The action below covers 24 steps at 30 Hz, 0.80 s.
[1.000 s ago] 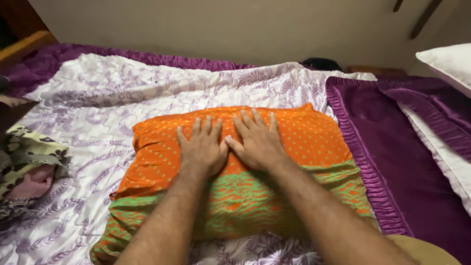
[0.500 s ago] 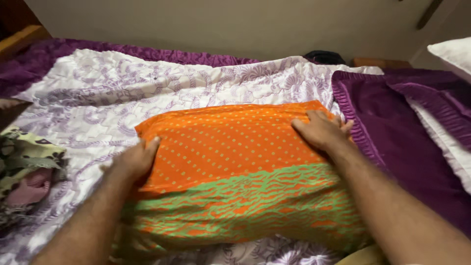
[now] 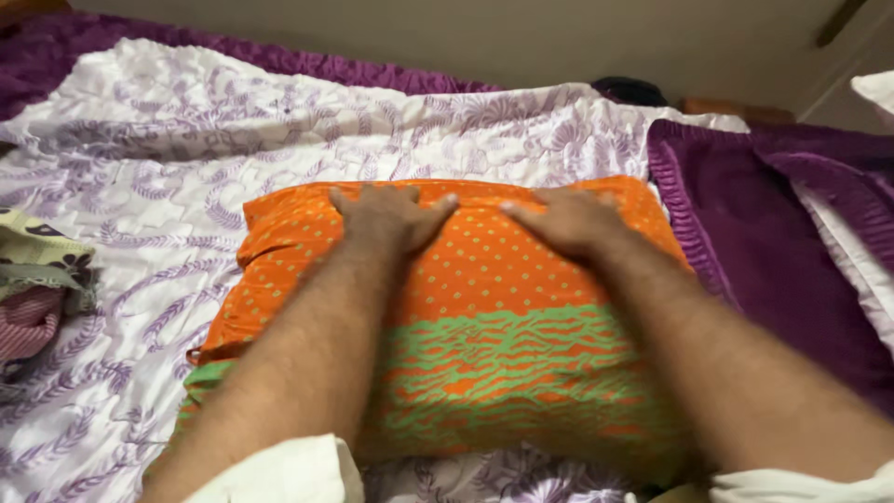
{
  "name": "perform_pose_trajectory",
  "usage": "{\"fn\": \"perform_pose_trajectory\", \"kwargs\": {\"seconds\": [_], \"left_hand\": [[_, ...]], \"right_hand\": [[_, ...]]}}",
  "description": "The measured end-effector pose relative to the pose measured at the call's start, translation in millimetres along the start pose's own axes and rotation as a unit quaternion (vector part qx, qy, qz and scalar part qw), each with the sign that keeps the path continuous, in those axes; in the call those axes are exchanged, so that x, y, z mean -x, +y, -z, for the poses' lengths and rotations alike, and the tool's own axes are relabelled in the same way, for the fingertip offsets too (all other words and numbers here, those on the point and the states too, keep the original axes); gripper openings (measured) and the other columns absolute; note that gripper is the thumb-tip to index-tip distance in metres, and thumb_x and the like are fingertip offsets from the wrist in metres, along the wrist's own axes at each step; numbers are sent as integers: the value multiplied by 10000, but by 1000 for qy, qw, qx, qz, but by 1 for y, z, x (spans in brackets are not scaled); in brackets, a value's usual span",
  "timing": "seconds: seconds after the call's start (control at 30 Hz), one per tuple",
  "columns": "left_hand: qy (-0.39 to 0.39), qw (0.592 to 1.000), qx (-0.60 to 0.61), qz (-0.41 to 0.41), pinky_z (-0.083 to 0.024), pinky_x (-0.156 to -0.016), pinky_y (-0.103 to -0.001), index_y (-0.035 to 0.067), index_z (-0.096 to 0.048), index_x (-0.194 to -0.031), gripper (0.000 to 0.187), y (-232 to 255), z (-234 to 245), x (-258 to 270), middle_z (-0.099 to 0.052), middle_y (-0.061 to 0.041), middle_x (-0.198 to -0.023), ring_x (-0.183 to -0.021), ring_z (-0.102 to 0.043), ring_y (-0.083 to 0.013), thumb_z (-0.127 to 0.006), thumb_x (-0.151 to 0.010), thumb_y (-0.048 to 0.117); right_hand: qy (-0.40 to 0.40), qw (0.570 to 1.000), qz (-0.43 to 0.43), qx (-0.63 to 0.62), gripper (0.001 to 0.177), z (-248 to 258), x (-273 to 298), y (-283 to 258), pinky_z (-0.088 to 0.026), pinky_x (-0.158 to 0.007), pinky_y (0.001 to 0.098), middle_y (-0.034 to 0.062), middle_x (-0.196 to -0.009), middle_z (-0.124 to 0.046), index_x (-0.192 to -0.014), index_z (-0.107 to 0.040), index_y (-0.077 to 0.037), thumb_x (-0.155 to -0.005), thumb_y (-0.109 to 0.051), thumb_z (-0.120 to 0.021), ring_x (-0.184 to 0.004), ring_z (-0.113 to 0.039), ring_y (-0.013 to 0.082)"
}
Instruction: The person ties the drawstrings of an orange and green patterned pillowcase on a bed. They secure the knot at one end, then move to the other end to tie the second drawstring, and finally smooth the pillowcase surface.
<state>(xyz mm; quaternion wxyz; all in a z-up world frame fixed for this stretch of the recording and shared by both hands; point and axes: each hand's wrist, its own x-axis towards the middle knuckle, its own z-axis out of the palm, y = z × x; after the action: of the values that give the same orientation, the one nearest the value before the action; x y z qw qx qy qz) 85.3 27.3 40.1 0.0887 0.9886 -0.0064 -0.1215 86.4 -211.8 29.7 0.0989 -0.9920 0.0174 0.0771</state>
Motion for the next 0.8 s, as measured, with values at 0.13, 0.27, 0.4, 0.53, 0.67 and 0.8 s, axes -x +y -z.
{"fn": "perform_pose_trajectory", "kwargs": {"seconds": [0.13,0.27,0.4,0.53,0.67,0.8], "left_hand": [[-39,998,27,46,-73,-1201,-754,234,-488,-1528,841,-28,15,-11,-392,-78,-1629,-1539,-302,-311,-314,-920,789],[-75,990,57,103,-132,-1227,-698,154,-454,-1551,918,-55,15,-31,-353,-110,-1654,-1548,-287,-346,-356,-914,808],[-42,981,132,137,-236,-1245,-542,83,-468,-1536,925,-91,0,-54,-350,-192,-1642,-1529,-307,-396,-385,-931,778],[41,971,157,175,-263,-1198,-542,65,-432,-1518,901,-111,-20,-62,-365,-225,-1588,-1479,-335,-410,-412,-922,740],[76,937,240,241,-378,-1148,-459,-26,-515,-1442,950,-127,-19,-39,-492,-272,-1485,-1393,-468,-397,-615,-896,745],[10,855,459,241,-459,-1082,-441,1,-573,-1386,792,-122,-11,-12,-599,-218,-1379,-1273,-580,-347,-669,-881,604]], "right_hand": [[-14,996,-38,-73,784,-7,-16,79,-352,-1203,477,149,-1513,-555,-1475,-606,-224,-919,-737,-400,-1418,-515,346],[15,967,-23,-253,650,-31,-15,150,-404,-1109,398,136,-1386,-656,-1411,-619,-104,-994,-575,-455,-1302,-590,278],[5,915,-3,-404,551,-49,-18,174,-474,-1014,395,148,-1253,-706,-1347,-636,-41,-1030,-464,-483,-1162,-630,259],[139,951,36,-275,604,-52,-13,173,-459,-1038,391,141,-1297,-676,-1342,-629,-24,-991,-513,-576,-1207,-621,261],[333,938,-45,-81,831,-43,12,156,-513,-923,465,252,-1255,-653,-1316,-622,64,-843,-584,-838,-1134,-634,390],[-9,808,-263,-526,620,-17,19,145,-587,-886,489,173,-1113,-764,-1207,-699,33,-854,-466,-802,-1009,-730,328]]}}
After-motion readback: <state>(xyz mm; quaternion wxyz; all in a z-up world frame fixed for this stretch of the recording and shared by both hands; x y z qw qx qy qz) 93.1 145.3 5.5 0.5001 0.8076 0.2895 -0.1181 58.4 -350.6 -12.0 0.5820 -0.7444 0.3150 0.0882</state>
